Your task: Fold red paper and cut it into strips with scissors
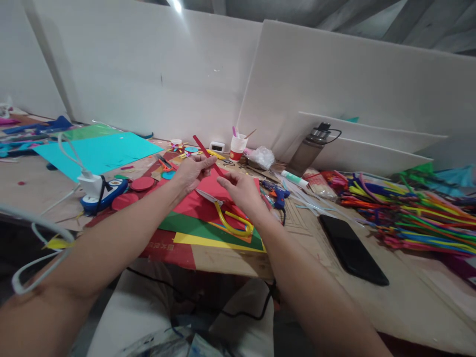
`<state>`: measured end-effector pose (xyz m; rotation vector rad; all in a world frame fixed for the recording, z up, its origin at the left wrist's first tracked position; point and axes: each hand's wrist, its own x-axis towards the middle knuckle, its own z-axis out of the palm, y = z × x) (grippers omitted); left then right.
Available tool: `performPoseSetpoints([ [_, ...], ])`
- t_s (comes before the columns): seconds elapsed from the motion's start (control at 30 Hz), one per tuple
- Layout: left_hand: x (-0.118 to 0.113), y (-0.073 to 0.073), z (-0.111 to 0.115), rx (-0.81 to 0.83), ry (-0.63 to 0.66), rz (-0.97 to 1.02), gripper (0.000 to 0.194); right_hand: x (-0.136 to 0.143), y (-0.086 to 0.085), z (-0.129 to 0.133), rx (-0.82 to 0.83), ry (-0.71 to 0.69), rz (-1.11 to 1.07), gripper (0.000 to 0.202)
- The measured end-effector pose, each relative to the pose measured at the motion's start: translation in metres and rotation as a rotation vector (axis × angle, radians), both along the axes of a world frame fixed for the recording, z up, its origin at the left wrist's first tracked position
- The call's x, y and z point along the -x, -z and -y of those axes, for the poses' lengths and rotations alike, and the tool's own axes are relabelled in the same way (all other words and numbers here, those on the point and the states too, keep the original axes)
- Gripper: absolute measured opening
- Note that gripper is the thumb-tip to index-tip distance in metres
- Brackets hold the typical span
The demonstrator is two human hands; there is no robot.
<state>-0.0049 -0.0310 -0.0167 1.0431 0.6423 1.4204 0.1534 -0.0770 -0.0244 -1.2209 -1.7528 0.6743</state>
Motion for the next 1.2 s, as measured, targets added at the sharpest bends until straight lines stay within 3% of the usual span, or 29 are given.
performPoseSetpoints([
  [0.17,-0.007,-0.003,0.008,0.037,0.016,0.001,0.033,-0.002,-0.004,0.002,0.010,0.025,-0.037,0.024],
  [0.47,0.016,-0.020,-0.005,0.098,-0.101,0.180,0.025,0.001,-0.003,0.003,0.039,0.020,-0.006,0.026],
  [0.7,0.014,-0.019,-0.005,0.088,-0.137,0.198,0.026,0.003,-0.005,0.005,0.074,-0.010,-0.036,0.024],
  [0.87,0.012,-0.018,-0.007,0.186,-0.187,0.219,0.023,0.002,-0.003,0.003,0.109,-0.041,-0.083,0.024],
  [1.2,0.027,-0.017,-0.015,0.205,-0.245,0.217,0.034,0.002,-0.009,0.008,0.193,-0.058,-0.189,0.020],
])
